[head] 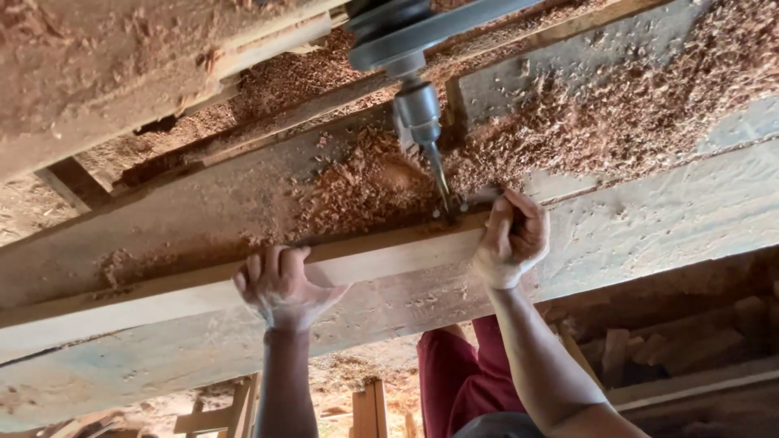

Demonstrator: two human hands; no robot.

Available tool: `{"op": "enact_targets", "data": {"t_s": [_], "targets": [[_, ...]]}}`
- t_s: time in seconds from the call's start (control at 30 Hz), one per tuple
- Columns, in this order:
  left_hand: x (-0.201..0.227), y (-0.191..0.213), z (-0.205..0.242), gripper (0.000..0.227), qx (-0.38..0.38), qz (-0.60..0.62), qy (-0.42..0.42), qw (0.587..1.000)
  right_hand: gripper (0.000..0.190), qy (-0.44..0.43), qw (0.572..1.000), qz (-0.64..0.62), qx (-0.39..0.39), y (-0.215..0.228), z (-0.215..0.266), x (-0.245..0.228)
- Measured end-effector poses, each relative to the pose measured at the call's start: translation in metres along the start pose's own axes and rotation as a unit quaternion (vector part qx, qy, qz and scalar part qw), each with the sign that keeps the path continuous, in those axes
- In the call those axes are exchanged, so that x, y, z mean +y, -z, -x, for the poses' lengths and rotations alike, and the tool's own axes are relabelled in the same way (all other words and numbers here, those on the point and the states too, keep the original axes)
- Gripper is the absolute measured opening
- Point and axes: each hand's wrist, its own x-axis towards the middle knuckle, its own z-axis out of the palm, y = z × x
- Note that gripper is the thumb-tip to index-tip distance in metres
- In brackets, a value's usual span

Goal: The person drills holes into a wooden plank using a stationary drill press.

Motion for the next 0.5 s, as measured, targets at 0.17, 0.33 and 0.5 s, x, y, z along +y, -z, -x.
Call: {"op": "enact_targets", "data": {"t_s": [0.17,0.33,0.5], "targets": [[0.005,0.004,-0.003,0.064,-0.007,-0.002,0.010,1.000,0.019,-0.005,0.999,0.037,0.007,-0.008,-0.008,-0.003],[0.000,-0.013,0.005,0.068,0.007,-0.010,0.017,1.000,0.021,0.027,0.998,0.050,0.007,-0.023,-0.031,-0.001],[-0.006,-0.025,0.007,0.075,0.049,-0.013,0.040,0.998,0.022,0.090,0.994,0.030,-0.048,-0.029,-0.041,0.005]]}}
